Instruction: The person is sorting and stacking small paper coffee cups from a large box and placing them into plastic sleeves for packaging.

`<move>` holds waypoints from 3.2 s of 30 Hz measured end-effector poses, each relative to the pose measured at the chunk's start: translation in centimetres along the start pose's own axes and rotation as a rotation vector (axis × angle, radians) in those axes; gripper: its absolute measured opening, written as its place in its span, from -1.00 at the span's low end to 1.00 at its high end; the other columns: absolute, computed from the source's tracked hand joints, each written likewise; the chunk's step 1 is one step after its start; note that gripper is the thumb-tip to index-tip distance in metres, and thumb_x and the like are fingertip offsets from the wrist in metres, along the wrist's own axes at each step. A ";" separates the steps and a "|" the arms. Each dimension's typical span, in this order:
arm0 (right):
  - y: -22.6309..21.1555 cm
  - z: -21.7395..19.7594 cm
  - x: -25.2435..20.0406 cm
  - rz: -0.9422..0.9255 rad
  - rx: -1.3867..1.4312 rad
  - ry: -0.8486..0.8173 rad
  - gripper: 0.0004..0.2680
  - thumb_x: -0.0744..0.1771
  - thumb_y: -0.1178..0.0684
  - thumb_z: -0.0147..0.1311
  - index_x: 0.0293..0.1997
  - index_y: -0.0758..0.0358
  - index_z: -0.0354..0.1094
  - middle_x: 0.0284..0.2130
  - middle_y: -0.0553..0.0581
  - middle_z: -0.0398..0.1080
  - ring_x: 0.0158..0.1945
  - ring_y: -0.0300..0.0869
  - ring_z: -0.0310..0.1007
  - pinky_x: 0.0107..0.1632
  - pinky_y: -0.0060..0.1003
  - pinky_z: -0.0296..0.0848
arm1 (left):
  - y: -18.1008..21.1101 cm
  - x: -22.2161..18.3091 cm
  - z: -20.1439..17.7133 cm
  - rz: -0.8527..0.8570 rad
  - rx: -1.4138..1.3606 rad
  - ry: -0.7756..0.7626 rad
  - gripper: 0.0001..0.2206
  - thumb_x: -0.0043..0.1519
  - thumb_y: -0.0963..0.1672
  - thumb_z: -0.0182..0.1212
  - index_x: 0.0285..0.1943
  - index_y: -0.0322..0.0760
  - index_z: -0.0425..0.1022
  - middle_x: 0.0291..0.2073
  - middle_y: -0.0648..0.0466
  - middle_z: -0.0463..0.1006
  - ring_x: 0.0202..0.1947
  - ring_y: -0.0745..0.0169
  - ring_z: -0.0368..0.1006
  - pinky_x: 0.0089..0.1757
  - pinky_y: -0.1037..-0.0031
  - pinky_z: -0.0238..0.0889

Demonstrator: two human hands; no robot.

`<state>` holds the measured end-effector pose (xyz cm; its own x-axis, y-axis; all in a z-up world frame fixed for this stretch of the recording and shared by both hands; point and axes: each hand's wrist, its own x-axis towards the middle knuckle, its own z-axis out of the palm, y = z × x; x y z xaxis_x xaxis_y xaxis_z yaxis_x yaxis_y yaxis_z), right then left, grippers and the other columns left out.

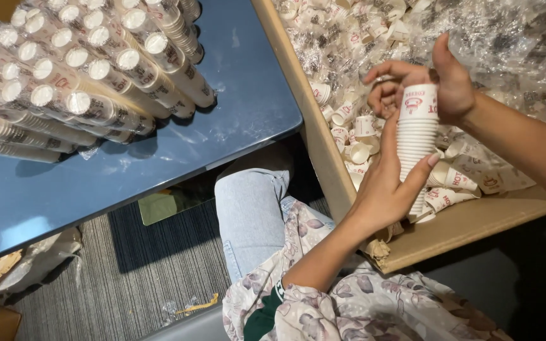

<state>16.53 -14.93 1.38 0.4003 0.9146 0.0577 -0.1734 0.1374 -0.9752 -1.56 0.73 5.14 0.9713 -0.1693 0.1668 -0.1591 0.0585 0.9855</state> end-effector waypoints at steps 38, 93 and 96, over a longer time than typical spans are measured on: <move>-4.7 -1.1 -1.1 -0.255 -0.312 -0.075 -0.64 0.43 -0.03 -0.01 0.33 0.40 0.26 0.43 0.47 0.18 0.35 0.12 0.34 0.26 -0.15 0.42 | -2.1 -0.6 0.8 0.099 0.003 0.221 -0.28 0.48 -0.03 -0.07 0.68 -0.36 -0.42 0.48 -0.38 0.13 0.36 -0.17 0.31 0.27 0.22 0.18; -9.9 -3.5 -5.3 -0.437 -0.247 0.390 -0.91 0.37 0.18 -0.02 -0.12 0.36 0.38 -0.20 0.27 0.49 -0.13 -0.04 0.59 0.20 0.01 0.57 | -2.6 4.1 -5.6 0.263 0.154 0.608 -0.53 0.26 -0.11 0.31 0.26 -0.51 0.30 0.04 -0.10 0.38 -0.08 0.31 0.43 -0.24 0.53 0.43; -8.7 -4.7 -6.6 -0.469 -0.163 0.364 -0.90 0.37 0.15 0.03 -0.14 0.37 0.39 -0.20 0.26 0.51 -0.10 0.00 0.60 0.19 0.03 0.52 | -4.7 5.4 -5.2 0.246 -0.096 0.597 -0.64 0.26 -0.17 0.35 0.14 -0.55 0.38 -0.15 -0.03 0.51 -0.18 0.35 0.48 -0.25 0.59 0.46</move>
<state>19.62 -23.94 8.49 0.6875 0.5780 0.4397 0.2240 0.4073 -0.8854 5.39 4.66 1.22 0.8439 0.4347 0.3144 -0.3996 0.1182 0.9090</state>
